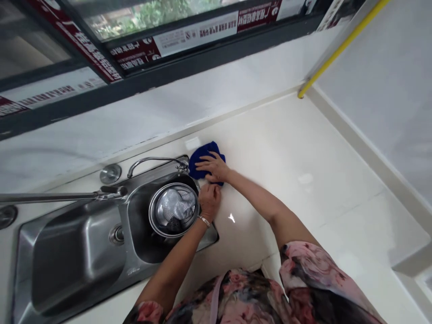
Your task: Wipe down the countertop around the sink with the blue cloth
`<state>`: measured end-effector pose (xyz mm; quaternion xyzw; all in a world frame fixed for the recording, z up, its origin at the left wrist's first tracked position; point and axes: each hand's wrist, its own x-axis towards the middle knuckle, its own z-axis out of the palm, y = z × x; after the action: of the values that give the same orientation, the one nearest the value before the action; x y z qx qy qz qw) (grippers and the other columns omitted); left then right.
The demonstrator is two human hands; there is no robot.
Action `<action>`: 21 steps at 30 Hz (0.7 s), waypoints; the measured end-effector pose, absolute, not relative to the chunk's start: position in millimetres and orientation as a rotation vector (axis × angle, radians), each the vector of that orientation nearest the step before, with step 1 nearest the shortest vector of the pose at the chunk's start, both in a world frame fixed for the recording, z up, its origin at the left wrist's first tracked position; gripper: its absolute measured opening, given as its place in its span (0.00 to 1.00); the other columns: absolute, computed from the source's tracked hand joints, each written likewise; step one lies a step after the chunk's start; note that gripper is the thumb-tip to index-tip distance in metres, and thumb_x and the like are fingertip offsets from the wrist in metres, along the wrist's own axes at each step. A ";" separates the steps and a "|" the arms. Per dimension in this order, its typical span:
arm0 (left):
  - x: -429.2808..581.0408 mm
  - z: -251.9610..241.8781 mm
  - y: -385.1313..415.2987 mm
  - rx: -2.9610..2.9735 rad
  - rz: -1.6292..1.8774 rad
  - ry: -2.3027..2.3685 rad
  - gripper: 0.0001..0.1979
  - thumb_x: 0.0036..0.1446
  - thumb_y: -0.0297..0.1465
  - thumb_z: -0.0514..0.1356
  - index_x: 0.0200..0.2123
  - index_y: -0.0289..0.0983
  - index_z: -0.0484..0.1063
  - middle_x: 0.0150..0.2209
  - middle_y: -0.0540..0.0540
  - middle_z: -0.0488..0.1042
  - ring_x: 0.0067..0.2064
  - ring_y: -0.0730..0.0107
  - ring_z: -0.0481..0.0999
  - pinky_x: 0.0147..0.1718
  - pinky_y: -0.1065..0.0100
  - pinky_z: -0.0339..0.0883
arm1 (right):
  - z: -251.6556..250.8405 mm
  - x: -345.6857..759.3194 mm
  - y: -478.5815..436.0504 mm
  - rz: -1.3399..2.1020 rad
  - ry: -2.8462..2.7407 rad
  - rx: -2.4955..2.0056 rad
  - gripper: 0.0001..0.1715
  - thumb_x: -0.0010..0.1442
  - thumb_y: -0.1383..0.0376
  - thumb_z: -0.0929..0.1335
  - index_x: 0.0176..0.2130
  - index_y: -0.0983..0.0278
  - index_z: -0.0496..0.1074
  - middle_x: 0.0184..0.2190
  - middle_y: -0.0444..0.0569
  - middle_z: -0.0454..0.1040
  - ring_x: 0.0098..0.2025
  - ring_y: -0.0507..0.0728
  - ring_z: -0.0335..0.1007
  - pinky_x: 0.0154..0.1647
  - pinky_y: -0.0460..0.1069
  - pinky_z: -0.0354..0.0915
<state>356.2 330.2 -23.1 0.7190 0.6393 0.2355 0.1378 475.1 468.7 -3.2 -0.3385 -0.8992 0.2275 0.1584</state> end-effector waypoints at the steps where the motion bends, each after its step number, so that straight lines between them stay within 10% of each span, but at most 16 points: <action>1: 356.6 -23.6 329.9 2.091 0.667 1.837 0.09 0.67 0.29 0.57 0.35 0.39 0.77 0.35 0.41 0.77 0.40 0.56 0.74 0.41 0.58 0.64 | -3.4 481.2 461.9 0.683 -2.581 -0.939 0.32 0.54 0.66 0.68 0.58 0.55 0.79 0.63 0.45 0.75 0.72 0.65 0.60 0.75 0.71 0.40; 21: 359.1 -12.1 327.4 2.052 0.608 1.612 0.09 0.65 0.27 0.59 0.40 0.42 0.81 0.37 0.48 0.83 0.39 0.65 0.78 0.42 0.63 0.65 | -6.3 555.7 429.1 0.341 -1.781 -1.755 0.21 0.56 0.64 0.64 0.43 0.58 0.84 0.46 0.51 0.84 0.51 0.69 0.75 0.60 0.67 0.61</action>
<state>359.1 327.4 -12.1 0.7456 0.5856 0.2210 0.2289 555.7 429.1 -6.3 -0.6624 -0.6724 0.1286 0.3042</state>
